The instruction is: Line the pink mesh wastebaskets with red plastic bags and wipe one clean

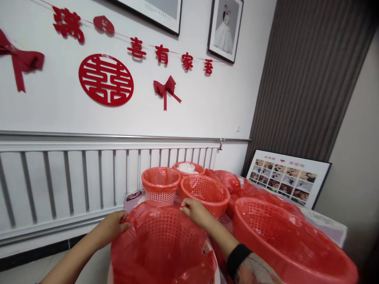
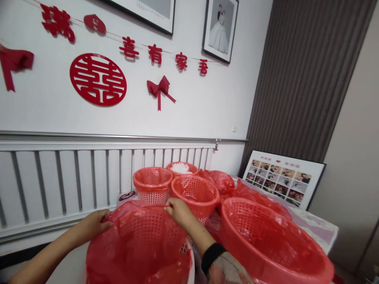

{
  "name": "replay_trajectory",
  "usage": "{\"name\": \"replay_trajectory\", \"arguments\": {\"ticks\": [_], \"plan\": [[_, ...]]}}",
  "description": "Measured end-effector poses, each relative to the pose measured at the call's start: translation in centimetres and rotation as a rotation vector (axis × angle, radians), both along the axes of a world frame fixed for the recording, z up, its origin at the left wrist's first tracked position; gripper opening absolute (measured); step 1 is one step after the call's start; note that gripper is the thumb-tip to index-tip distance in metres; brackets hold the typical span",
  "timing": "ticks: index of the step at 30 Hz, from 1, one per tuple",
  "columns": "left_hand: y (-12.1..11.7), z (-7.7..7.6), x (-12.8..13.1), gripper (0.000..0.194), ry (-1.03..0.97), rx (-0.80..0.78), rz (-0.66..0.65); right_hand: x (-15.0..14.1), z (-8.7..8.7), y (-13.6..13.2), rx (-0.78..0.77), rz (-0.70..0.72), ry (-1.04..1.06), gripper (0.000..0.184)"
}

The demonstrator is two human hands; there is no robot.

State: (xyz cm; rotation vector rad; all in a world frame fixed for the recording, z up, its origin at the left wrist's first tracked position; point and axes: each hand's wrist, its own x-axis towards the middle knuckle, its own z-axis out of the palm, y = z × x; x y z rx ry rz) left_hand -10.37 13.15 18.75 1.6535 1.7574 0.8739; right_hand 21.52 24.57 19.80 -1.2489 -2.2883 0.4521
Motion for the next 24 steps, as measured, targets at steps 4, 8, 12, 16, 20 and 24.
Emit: {"name": "replay_trajectory", "arguments": {"ticks": [4,8,12,16,20,24], "plan": [[0.7,-1.0,-0.6,0.031,-0.446,-0.090,0.009,0.2,-0.5,2.1,-0.092,-0.032,0.101,0.022],[1.1,-2.2,-1.3,0.043,-0.867,-0.152,-0.038,0.2,-1.7,3.8,-0.183,-0.093,0.148,0.031],[1.2,-2.7,-1.7,0.040,-1.106,-0.193,-0.061,-0.1,-2.9,5.0,-0.241,-0.154,0.160,0.033],[1.2,-2.4,-1.6,0.032,-1.215,-0.195,-0.058,-0.4,-3.6,5.9,-0.268,-0.197,0.146,0.029],[2.0,-3.4,-1.6,0.028,-1.288,-0.153,0.051,-0.7,-4.2,6.6,-0.278,-0.225,0.123,0.028],[3.2,-6.1,-1.9,0.032,-1.331,-0.146,0.194,-0.7,-4.5,6.6,-0.256,-0.186,0.109,0.027]]}}
